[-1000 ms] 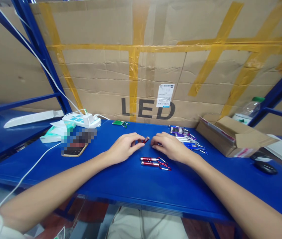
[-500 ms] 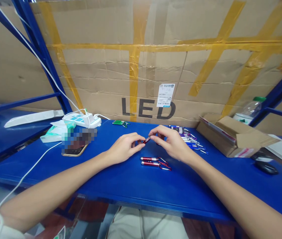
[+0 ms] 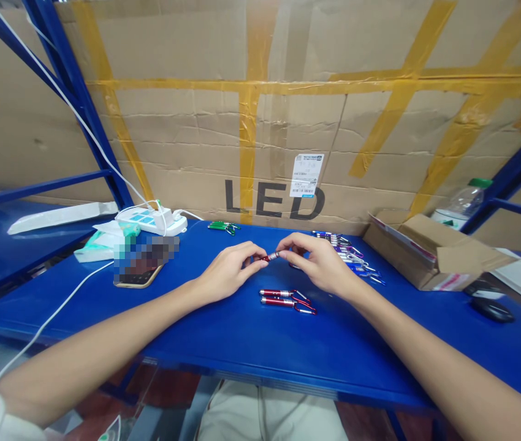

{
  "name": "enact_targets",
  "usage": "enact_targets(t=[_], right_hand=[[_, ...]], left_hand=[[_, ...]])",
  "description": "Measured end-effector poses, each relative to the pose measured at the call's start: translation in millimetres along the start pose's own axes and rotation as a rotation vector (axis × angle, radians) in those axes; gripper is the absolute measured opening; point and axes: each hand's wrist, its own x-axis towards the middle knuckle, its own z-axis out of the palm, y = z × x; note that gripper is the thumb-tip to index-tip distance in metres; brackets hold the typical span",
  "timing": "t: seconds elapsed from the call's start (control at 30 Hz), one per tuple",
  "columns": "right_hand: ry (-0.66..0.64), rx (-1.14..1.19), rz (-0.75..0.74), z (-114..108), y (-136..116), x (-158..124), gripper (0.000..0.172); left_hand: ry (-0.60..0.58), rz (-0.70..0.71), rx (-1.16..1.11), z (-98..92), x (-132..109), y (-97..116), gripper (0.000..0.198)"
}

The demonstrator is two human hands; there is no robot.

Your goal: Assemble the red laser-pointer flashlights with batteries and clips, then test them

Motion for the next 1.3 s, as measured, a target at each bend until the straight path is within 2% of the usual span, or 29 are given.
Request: enact_targets(t=[0.3, 0.53, 0.6, 0.73, 0.93, 1.03, 1.13, 1.3], right_hand=[[0.016, 0.12, 0.078, 4, 2, -1, 0.014], [0.027, 0.347, 0.161, 6, 3, 2, 0.022], [0.024, 0.388, 0.189, 6, 3, 3, 0.025], [0.012, 0.455, 0.287, 5, -2, 4, 0.031], [0.004, 0.515, 0.396, 5, -8, 4, 0.035], [0.022, 0.513, 0.377, 8, -5, 5, 0.035], [0.029, 0.456, 0.295, 10, 0, 5, 0.032], [0.039, 0.223, 0.123, 9, 3, 2, 0.014]], left_hand=[[0.046, 0.031, 0.016, -0.3, 0, 0, 0.02], [0.108, 0.118, 0.076, -1.2, -1, -1, 0.024], [0.131, 0.186, 0.159, -2.0, -1, -2, 0.024], [0.164, 0.334, 0.471, -4.1, -2, -1, 0.03], [0.179, 0.38, 0.625, -5.7, -2, 1, 0.032], [0.19, 0.334, 0.543, -4.0, -3, 0, 0.029], [0.17, 0.27, 0.399, -1.2, -3, -2, 0.03], [0.117, 0.224, 0.248, 1.9, -3, -8, 0.031]])
